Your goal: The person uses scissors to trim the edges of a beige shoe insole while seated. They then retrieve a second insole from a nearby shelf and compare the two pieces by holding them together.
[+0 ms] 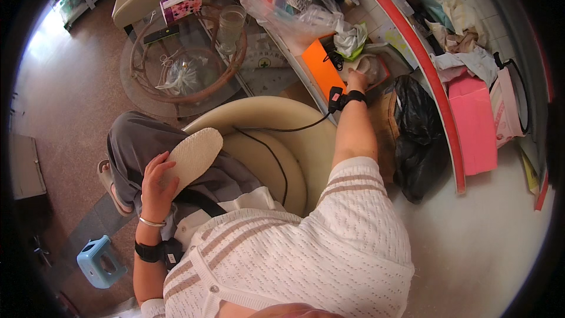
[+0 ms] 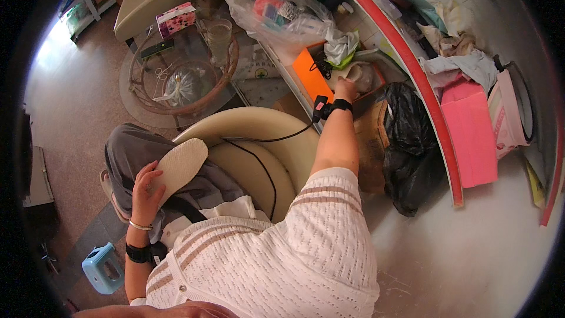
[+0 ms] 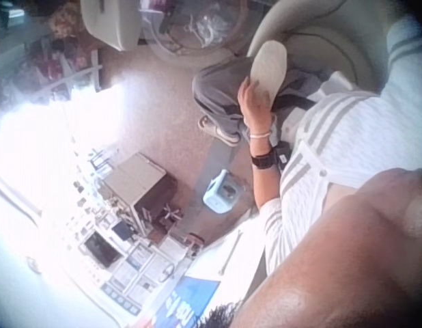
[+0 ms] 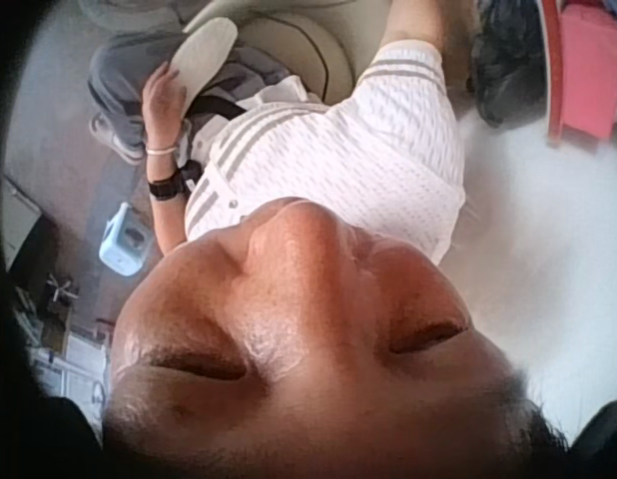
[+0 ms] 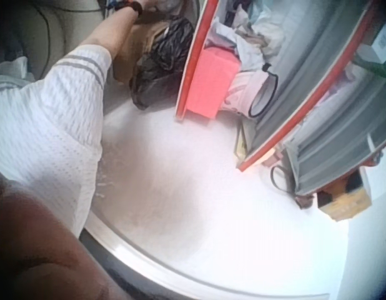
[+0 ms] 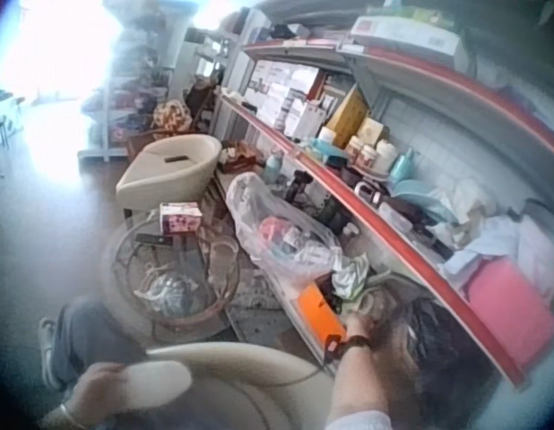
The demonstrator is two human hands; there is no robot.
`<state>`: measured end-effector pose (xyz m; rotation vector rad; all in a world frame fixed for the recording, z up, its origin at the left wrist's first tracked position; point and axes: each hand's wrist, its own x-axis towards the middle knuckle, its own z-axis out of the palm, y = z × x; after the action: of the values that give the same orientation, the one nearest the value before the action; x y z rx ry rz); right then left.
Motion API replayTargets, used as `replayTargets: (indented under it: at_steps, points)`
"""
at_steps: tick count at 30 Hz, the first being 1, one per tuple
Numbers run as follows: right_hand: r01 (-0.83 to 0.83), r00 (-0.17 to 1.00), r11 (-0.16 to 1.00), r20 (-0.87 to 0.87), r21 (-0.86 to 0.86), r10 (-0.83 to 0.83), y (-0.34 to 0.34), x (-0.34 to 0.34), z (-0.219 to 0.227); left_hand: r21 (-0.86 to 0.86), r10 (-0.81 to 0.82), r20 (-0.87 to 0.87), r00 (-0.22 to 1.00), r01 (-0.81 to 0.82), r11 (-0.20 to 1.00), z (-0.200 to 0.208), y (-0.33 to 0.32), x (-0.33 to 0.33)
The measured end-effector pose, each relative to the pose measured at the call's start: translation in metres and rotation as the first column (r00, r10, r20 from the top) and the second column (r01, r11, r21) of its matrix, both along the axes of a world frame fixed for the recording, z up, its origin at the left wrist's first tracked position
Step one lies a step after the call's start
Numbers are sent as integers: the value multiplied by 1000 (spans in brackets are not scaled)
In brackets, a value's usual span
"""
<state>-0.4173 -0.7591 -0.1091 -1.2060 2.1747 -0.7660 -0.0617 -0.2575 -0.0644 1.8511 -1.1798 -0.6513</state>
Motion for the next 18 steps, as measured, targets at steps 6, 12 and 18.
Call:
replayTargets:
  at_steps: [6,12,18]
  points:
    - [-148,884,971,-466,-188,44,60,-3,75,11,-35,-29,999,35,999,2,4,5]
    - [-515,772,813,-559,-272,303,123,-29,168,-58,74,-174,982,-85,995,10,3,6]
    - [-825,464,427,-12,-369,886,247,75,230,-56,-105,-662,742,90,994,42,-14,0]
